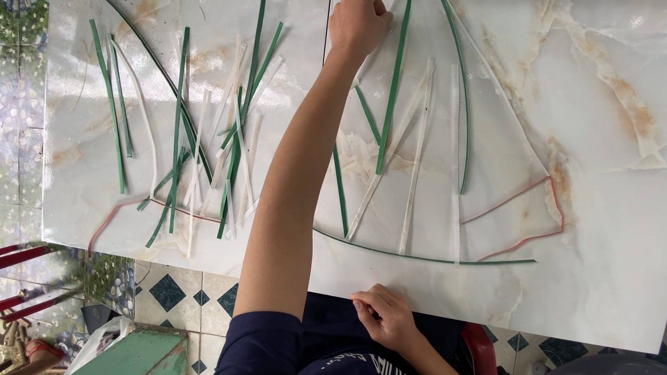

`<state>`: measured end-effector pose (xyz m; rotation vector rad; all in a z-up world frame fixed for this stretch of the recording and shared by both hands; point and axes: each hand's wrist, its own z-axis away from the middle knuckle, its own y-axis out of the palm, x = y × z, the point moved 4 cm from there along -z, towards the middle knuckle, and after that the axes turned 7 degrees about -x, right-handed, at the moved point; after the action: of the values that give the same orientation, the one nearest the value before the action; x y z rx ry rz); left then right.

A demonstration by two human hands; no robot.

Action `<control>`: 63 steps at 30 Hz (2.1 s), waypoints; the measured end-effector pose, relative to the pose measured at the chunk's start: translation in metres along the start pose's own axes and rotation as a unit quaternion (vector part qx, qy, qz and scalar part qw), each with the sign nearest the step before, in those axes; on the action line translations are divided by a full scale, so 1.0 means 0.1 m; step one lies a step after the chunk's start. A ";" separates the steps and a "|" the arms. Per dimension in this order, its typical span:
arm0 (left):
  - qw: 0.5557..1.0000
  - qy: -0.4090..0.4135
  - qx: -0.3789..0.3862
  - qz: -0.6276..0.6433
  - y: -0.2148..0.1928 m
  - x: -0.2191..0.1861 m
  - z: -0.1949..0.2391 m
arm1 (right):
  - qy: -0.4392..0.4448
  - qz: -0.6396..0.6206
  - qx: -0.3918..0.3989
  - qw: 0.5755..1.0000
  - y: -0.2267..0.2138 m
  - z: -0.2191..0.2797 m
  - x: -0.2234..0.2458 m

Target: The person arranges green and white plastic strips on a white tabletop, picking them up one by one and placing them in a curved pattern. The person occasionally adjusts the position of the strips to form a semi-circular layout.

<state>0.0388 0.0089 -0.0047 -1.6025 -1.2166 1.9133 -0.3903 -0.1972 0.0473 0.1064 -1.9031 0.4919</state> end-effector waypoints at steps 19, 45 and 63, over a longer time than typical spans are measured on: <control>0.991 0.115 -0.060 0.041 -0.99 0.38 0.52 | -0.045 0.026 -0.009 0.999 0.02 0.04 0.05; 0.979 -0.063 -0.062 -0.185 -1.62 2.03 1.57 | -0.043 0.055 -0.029 0.997 0.08 0.23 0.07; 0.974 -0.090 -0.037 -0.206 -1.64 2.02 1.35 | -0.061 0.051 -0.031 0.996 0.07 0.23 0.03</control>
<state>-0.1850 0.1988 -0.0007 -1.1121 -1.5690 1.7830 -0.4136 -0.1992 0.0412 -0.0019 -2.0492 0.5033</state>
